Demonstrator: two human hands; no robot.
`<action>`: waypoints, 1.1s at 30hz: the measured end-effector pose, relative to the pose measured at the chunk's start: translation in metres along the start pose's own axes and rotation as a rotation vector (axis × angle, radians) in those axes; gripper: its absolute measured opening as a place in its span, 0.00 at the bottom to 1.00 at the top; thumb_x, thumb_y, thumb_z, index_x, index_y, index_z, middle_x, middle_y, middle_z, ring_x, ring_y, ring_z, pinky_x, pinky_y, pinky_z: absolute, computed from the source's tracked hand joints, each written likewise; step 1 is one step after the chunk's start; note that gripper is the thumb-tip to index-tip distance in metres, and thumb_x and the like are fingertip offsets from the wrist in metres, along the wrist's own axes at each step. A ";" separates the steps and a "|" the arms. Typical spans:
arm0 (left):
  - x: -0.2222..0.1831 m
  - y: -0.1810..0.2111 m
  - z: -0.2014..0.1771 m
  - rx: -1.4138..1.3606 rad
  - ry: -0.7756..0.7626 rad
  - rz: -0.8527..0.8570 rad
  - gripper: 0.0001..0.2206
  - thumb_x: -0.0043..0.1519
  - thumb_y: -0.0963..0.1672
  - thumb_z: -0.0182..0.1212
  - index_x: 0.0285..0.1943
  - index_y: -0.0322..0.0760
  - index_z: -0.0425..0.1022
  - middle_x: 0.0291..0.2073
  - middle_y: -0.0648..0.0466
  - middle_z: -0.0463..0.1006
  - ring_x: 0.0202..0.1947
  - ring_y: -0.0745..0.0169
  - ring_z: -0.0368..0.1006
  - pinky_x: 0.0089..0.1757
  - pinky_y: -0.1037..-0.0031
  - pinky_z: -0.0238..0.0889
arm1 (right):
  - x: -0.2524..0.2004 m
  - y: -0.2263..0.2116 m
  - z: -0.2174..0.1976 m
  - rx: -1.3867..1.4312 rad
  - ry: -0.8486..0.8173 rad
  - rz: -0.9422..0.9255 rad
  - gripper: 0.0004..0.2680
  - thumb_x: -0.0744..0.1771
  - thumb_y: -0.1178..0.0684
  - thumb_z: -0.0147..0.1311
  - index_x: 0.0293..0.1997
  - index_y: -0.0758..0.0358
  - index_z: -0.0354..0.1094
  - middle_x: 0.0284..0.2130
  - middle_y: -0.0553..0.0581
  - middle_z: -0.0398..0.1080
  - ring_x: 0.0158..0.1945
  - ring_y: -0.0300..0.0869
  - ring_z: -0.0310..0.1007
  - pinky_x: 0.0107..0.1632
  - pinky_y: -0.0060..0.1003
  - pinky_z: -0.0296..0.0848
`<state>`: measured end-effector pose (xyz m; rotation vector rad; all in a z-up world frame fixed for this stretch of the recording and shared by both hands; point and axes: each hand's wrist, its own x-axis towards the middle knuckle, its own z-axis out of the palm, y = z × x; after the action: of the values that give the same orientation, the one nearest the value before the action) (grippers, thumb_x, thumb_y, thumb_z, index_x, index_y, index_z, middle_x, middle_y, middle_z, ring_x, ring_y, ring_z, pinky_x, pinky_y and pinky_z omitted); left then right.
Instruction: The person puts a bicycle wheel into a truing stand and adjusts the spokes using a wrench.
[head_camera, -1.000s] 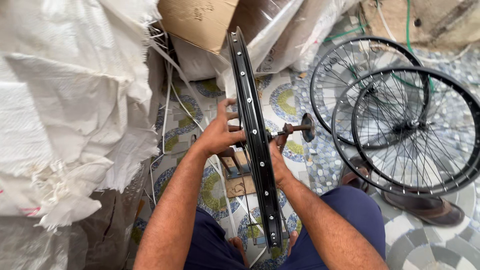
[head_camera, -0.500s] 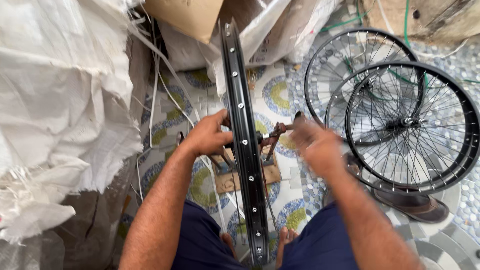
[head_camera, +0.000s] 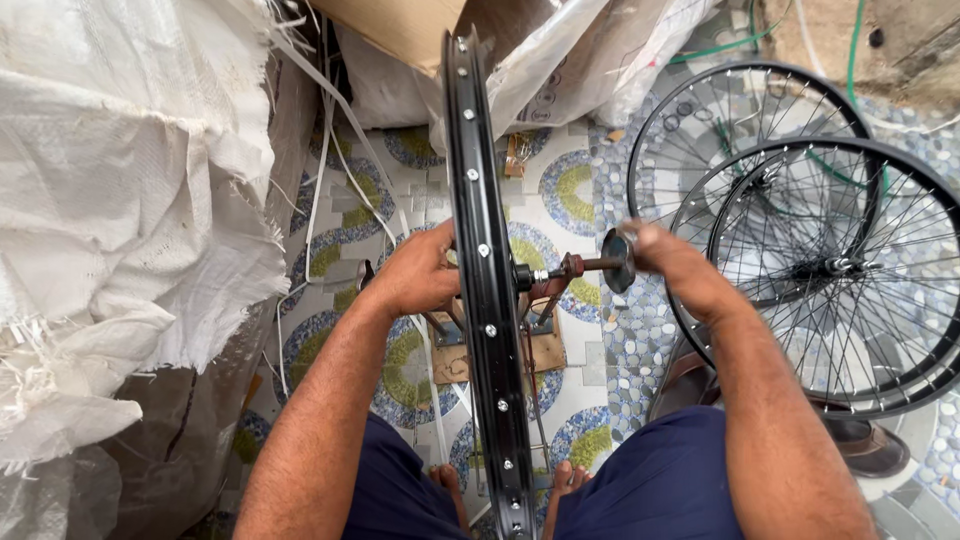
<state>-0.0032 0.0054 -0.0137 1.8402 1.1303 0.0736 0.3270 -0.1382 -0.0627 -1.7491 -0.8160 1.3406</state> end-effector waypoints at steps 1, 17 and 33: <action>0.002 -0.003 0.001 0.004 -0.004 -0.003 0.36 0.47 0.55 0.69 0.68 0.46 0.68 0.45 0.44 0.83 0.43 0.48 0.84 0.46 0.60 0.76 | -0.003 0.000 -0.001 0.005 0.000 0.003 0.23 0.65 0.35 0.51 0.67 0.50 0.66 0.60 0.58 0.71 0.62 0.54 0.69 0.68 0.51 0.58; 0.002 -0.003 0.001 0.016 0.037 0.074 0.26 0.55 0.50 0.70 0.62 0.42 0.72 0.38 0.39 0.84 0.36 0.51 0.83 0.38 0.62 0.74 | -0.023 -0.016 0.005 0.018 -0.234 -0.306 0.35 0.58 0.41 0.65 0.74 0.55 0.55 0.72 0.59 0.57 0.76 0.51 0.51 0.73 0.55 0.45; -0.009 0.022 -0.005 -0.029 -0.025 -0.024 0.25 0.53 0.48 0.69 0.56 0.30 0.71 0.42 0.41 0.84 0.22 0.56 0.82 0.26 0.67 0.76 | 0.004 0.028 -0.018 -0.060 -0.129 -0.110 0.22 0.67 0.45 0.45 0.70 0.58 0.67 0.29 0.56 0.70 0.28 0.41 0.66 0.33 0.37 0.67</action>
<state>0.0041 -0.0005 0.0090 1.7968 1.1283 0.0524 0.3465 -0.1523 -0.0856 -1.6513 -1.0190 1.3781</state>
